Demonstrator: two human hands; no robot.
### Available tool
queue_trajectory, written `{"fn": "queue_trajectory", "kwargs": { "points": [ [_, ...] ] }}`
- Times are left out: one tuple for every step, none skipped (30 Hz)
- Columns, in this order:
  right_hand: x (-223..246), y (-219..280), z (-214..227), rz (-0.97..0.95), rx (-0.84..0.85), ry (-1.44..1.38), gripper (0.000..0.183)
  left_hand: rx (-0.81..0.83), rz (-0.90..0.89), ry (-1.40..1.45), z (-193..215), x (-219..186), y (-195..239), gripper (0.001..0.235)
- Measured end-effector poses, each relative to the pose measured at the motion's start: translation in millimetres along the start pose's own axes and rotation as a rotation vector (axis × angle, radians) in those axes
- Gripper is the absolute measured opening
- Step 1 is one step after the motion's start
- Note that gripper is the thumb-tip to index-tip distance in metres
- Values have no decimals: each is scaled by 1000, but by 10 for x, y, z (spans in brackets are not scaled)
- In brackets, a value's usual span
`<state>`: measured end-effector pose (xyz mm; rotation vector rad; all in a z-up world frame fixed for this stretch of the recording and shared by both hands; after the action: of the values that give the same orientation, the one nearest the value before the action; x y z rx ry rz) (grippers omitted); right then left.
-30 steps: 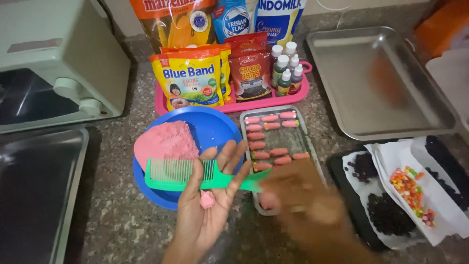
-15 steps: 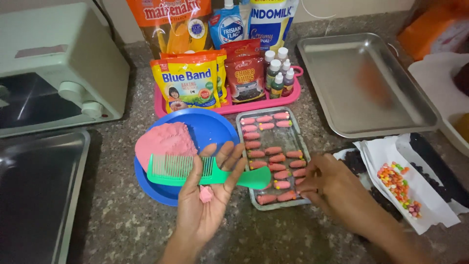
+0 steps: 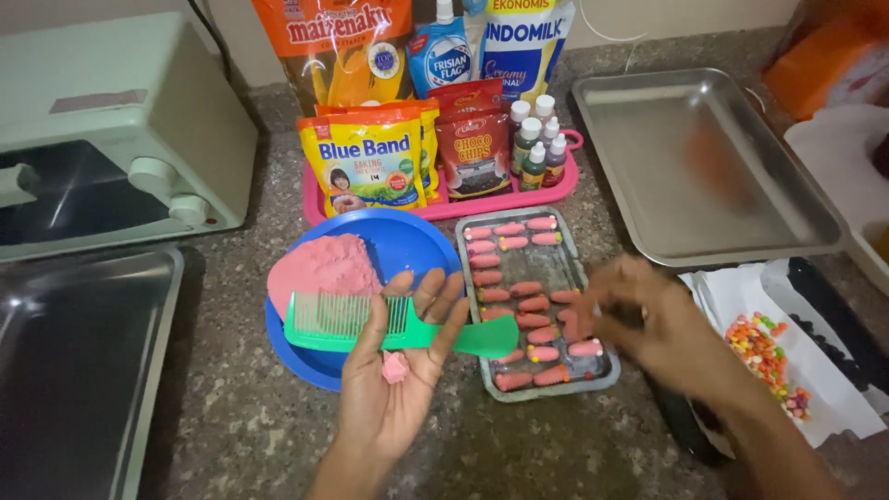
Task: Shaping and texturing small pieces of pink dough using a plastic comb and placing them in a tray.
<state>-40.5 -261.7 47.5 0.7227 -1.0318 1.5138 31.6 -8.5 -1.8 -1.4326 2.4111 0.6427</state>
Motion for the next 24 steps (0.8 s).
{"fn": "queue_trajectory", "kwargs": {
  "points": [
    [-46,-93,21,1,-1,-2,6,0,0,-3,37,11,-13,39],
    [-99,-188,53,-32,-35,6,6,65,-23,5,53,12,-26,39],
    [-148,-290,85,-63,-71,16,10,132,-46,12,65,7,-43,39],
    [-239,-368,82,-60,-73,14,10,134,-47,9,-17,-25,-20,39],
    [-320,-457,89,-26,-91,91,6,7,-9,4,-60,-41,-6,40],
    [-402,-547,92,9,-108,168,5,-119,32,-1,-99,-57,12,41],
    [-514,-613,67,10,-105,167,5,-120,30,1,-81,-58,10,41],
    [-602,-679,25,94,-70,369,6,-90,29,-1,-69,-59,5,42],
    [-697,-737,-22,178,-32,570,15,-62,29,-1,-56,-53,5,42],
    [-751,-750,-85,179,-27,569,15,-65,27,1,-43,-48,5,42],
    [-770,-757,-160,302,-52,785,17,-53,29,8,-37,-45,1,42],
    [-791,-757,-240,428,-77,1000,21,-41,32,15,-34,-41,-2,41],
    [-818,-761,-257,431,-77,1000,21,-41,29,16,-7,-34,-10,41],
    [-852,-765,-280,422,-43,1009,19,-15,17,20,10,-29,-19,41],
    [-887,-766,-296,412,-10,1019,17,13,6,24,25,-20,-32,41],
    [-881,-766,-268,413,-11,1020,17,15,6,24,-43,-50,-21,41],
    [-899,-760,-239,345,27,1006,28,-49,25,10,-84,-63,0,42],
    [-920,-754,-213,277,64,991,39,-113,46,-3,-122,-76,21,42],
    [-928,-752,-211,276,69,992,39,-116,47,0,-39,-55,2,42],
    [-929,-750,-202,280,52,940,31,20,10,18,1,-45,-19,41],
    [-927,-755,-194,285,34,887,22,158,-25,34,37,-41,-35,40],
    [-901,-745,-201,285,36,886,22,156,-26,36,35,-42,-26,40],
    [-863,-743,-200,311,20,876,21,136,-18,41,32,-44,-26,40],
    [-824,-740,-199,336,4,865,20,117,-9,46,28,-46,-24,40]
  ]
}}
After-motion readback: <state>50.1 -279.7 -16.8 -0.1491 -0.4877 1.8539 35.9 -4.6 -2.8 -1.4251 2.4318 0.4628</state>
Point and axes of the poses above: each hand's wrist, its own y-axis away from the middle knuckle, its own z-axis out of the back of the hand, x = y × z, the point moved 3 cm from there along -y, towards the middle knuckle, and after that the axes turned 14 degrees about -y, right-handed, at the moved point
